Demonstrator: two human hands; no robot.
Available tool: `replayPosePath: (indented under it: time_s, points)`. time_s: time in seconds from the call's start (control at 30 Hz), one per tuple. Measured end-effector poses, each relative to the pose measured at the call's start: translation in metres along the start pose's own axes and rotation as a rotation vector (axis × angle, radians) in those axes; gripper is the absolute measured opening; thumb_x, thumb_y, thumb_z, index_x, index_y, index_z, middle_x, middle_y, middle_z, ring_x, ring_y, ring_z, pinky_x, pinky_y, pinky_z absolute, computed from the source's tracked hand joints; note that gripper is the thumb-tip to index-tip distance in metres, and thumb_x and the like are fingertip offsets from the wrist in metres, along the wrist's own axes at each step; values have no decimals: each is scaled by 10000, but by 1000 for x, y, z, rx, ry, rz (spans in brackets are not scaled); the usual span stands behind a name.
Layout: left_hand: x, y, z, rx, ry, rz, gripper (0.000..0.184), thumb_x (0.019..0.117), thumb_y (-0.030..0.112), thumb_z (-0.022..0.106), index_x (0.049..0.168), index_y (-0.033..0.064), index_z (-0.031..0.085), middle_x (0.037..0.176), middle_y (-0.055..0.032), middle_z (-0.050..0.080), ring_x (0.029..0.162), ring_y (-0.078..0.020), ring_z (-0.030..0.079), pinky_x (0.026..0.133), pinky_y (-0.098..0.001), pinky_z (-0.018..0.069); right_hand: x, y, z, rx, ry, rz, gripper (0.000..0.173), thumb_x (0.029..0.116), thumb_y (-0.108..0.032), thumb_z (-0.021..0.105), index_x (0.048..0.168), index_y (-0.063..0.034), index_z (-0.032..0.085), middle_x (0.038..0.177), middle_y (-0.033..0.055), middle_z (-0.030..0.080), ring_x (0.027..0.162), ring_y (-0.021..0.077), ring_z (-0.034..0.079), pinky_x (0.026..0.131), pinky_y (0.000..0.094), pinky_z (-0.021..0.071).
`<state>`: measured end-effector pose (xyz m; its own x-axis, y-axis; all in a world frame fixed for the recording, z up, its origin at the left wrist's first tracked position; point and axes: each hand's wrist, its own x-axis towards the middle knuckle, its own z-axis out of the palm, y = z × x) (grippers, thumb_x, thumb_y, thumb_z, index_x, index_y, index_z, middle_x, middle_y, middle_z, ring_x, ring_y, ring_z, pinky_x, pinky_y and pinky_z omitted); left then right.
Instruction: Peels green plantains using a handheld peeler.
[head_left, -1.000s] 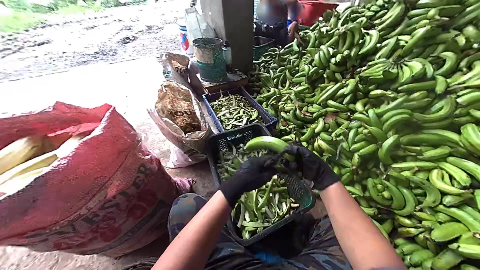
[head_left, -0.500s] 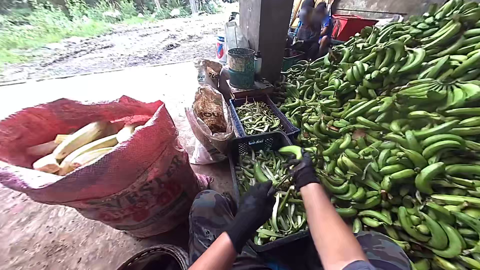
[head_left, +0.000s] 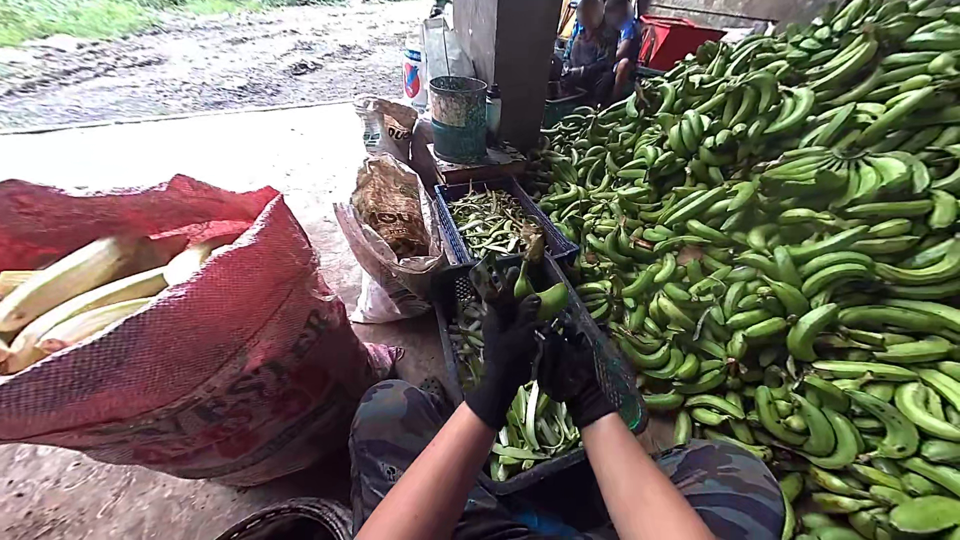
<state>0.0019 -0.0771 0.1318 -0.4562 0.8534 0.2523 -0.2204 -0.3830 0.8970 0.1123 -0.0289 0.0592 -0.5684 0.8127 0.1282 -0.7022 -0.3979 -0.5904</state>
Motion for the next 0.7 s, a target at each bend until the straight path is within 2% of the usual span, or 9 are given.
replayPosePath:
  time_s: [0.07,0.1,0.13,0.2,0.23,0.3,0.4,0.47,0.7]
  points:
    - [-5,-15,0,72,-50,-105,538,988,186,656,1503,153,505,1155,-77,692,867,-138,673,727,-324,588,8,-7,12,-41,224,-57,397,1092,-405,324,1103,-121,601,876,56,682,753,162,668,682,368,593]
    - [-6,-20,-1,123,-64,-134,523,994,200,653,1493,137,511,1113,-80,692,804,-128,655,672,-309,570,11,-15,11,-40,307,-25,419,1094,-433,294,1140,-118,566,895,79,676,764,194,673,685,400,592]
    - [-7,-26,-5,183,-80,-140,518,1003,201,640,1496,116,506,1137,-82,691,842,-120,660,716,-306,573,13,-23,4,-36,353,-12,453,1086,-471,289,1200,-117,548,961,110,679,793,237,681,692,439,591]
    - [-8,-39,-17,253,-123,-128,521,1017,192,619,1500,63,472,1293,-102,669,1099,-130,670,971,-337,558,16,-41,-14,-15,312,-66,531,1068,-525,272,1259,-103,532,1070,183,671,799,321,686,659,492,600]
    - [-11,-45,-23,259,-131,-123,519,1017,202,621,1493,52,475,1264,-104,683,1079,-140,682,959,-348,568,16,-51,-21,-9,279,-107,560,1062,-537,265,1267,-92,536,1105,208,665,812,350,687,655,507,601]
    - [-19,-50,-30,251,-168,-138,542,1014,294,617,1490,73,483,1139,-86,689,890,-138,674,776,-339,584,13,-68,-25,-41,289,-188,554,1070,-508,243,1265,-77,533,1109,220,653,815,359,684,643,504,604]
    - [-32,-57,-32,319,-248,-210,681,991,581,523,1453,84,463,1018,-44,646,826,-116,619,723,-332,542,5,-90,-19,-191,418,-267,450,1095,-438,278,1349,-109,450,1127,197,637,873,336,683,687,496,603]
    - [-36,-61,-29,331,-290,-201,628,1045,584,388,1378,60,487,931,-31,609,757,-117,592,670,-310,529,3,-100,-19,-303,477,-298,429,1086,-359,376,1466,-160,348,1199,192,612,956,338,676,755,516,600]
    - [-47,-53,-13,93,-422,-213,570,1069,493,418,1413,43,481,959,-32,615,824,-121,603,746,-297,532,-7,-108,-3,-476,501,-351,527,1044,-460,458,1497,-240,306,1145,153,636,847,300,698,673,459,615]
